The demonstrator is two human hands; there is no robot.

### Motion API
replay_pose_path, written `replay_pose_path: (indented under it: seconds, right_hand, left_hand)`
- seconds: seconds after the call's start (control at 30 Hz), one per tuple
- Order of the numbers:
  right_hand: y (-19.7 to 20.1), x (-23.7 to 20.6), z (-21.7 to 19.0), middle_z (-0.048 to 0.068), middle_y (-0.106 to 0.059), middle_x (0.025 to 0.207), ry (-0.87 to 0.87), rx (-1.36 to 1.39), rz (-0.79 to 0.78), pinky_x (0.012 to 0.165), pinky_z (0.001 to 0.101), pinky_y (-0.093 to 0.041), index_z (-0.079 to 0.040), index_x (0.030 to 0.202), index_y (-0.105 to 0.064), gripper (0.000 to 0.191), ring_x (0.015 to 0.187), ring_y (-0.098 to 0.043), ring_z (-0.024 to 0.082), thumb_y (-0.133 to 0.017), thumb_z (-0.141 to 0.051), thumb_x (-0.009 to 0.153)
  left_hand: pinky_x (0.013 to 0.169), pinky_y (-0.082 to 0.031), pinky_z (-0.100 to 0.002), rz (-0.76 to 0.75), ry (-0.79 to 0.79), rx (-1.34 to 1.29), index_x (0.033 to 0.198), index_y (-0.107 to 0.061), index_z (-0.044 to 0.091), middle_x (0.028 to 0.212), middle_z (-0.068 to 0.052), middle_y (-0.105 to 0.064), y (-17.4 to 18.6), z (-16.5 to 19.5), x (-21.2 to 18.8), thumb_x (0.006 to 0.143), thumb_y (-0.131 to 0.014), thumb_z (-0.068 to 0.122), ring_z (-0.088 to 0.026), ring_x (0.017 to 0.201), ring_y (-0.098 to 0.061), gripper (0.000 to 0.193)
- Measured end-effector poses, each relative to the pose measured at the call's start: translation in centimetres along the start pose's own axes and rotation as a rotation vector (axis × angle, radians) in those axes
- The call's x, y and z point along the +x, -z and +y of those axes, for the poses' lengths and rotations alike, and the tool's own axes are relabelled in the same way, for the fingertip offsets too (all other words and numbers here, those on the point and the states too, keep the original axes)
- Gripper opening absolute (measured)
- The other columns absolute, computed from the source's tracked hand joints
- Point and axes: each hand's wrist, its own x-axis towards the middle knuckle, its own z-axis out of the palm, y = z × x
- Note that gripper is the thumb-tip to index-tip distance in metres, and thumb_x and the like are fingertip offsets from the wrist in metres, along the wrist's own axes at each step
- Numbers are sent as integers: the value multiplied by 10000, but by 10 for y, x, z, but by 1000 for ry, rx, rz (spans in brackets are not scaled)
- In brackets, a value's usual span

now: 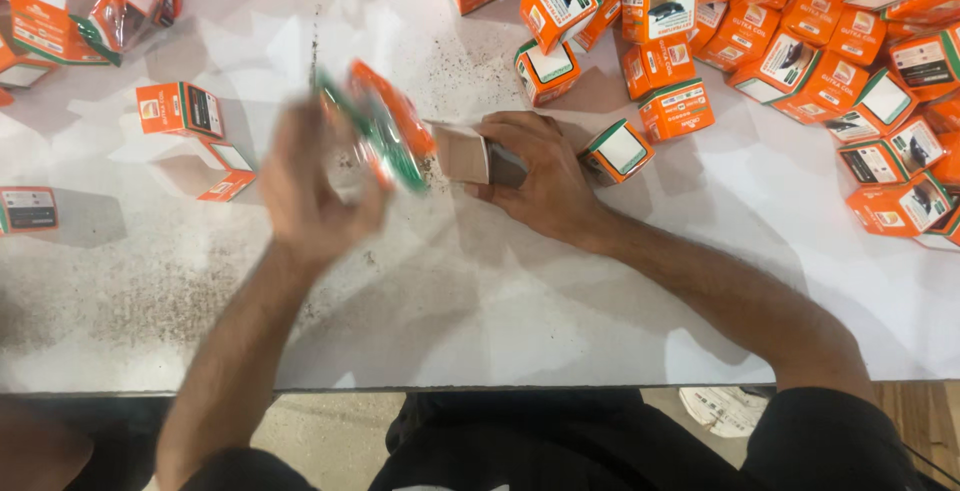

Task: The person packs small plastic-wrapped sachets into white paper cups and places each cup into an orange cardboard carton, folds the carton flaps closed, and sets the finished carton aside with a pile of completed cartons, repeating the cycle continuously.

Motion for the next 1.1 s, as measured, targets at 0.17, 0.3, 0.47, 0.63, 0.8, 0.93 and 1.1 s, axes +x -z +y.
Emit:
replay_pose_path:
  seconds: [0.17, 0.3, 0.47, 0.63, 0.8, 0.93, 1.1]
  right_hand:
    - [-2, 0, 1, 129, -641, 1338, 18, -50, -23, 1095, 457, -422, -75, 1282, -668, 646, 1270, -575, 320, -905, -166, 688]
    - [0, 0, 2, 117, -646, 1328, 32, -48, -53, 1119, 468, -404, -56, 1343, -652, 634, 1273, -608, 286, -892, -144, 763]
    - [-3, 0, -3, 120, -665, 1264, 30, -57, -4, 1075, 466, -415, -52, 1253, -689, 591, 1232, -589, 316, -930, -152, 722]
    - [-2, 2, -4, 125, -665, 1253, 124, -84, 15, 1081, 452, -446, -6, 1218, -665, 575, 1267, -581, 321, -923, -105, 713]
    - [-4, -1, -1, 151, -665, 1242, 100, -77, 12, 1046, 457, -478, 12, 1206, -635, 594, 1232, -583, 343, -923, -97, 697]
    - [-9, -11, -6, 131, -659, 1340, 98, -40, 69, 1071, 465, -489, 28, 1388, -533, 662, 1257, -618, 334, -893, -94, 846]
    - [-8, -10, -10, 172, -616, 1353, 280, -302, 44, 1045, 472, -510, -25, 1433, -566, 618, 1297, -601, 363, -837, -71, 879]
  left_hand:
    - [1048, -590, -529, -170, -669, 103, 1127, -539, 35, 1248, -265, -674, -21, 5, -24, 935, -807, 52, -454, 1211, -670, 331]
    - [1188, -341, -717, -238, -334, 147, 1219, -677, 44, 1244, -186, -660, -43, -3, -27, 969, -806, 149, -426, 1418, -521, 300]
    - [1114, -143, -819, -128, -64, 44, 1140, -699, 67, 1440, -394, -391, -55, 18, -20, 969, -769, 231, -573, 1430, -199, 247]
    - [1154, -304, -631, -215, 5, 132, 950, -707, 128, 1357, -168, -519, -60, 21, 0, 872, -789, 162, -443, 1368, -459, 118]
    - [650, -568, -339, -157, 574, -257, 1155, -501, -36, 1167, -195, -613, -68, 20, -6, 860, -782, 122, -205, 797, -686, 437]
    - [642, -582, -266, -130, 658, -578, 1174, -501, -37, 993, -99, -661, -76, 12, -14, 926, -720, 71, -96, 823, -669, 347]
    - [574, -478, -280, -314, 758, -554, 1046, -561, -44, 899, -104, -645, -67, -1, -11, 930, -708, 70, -91, 736, -570, 219]
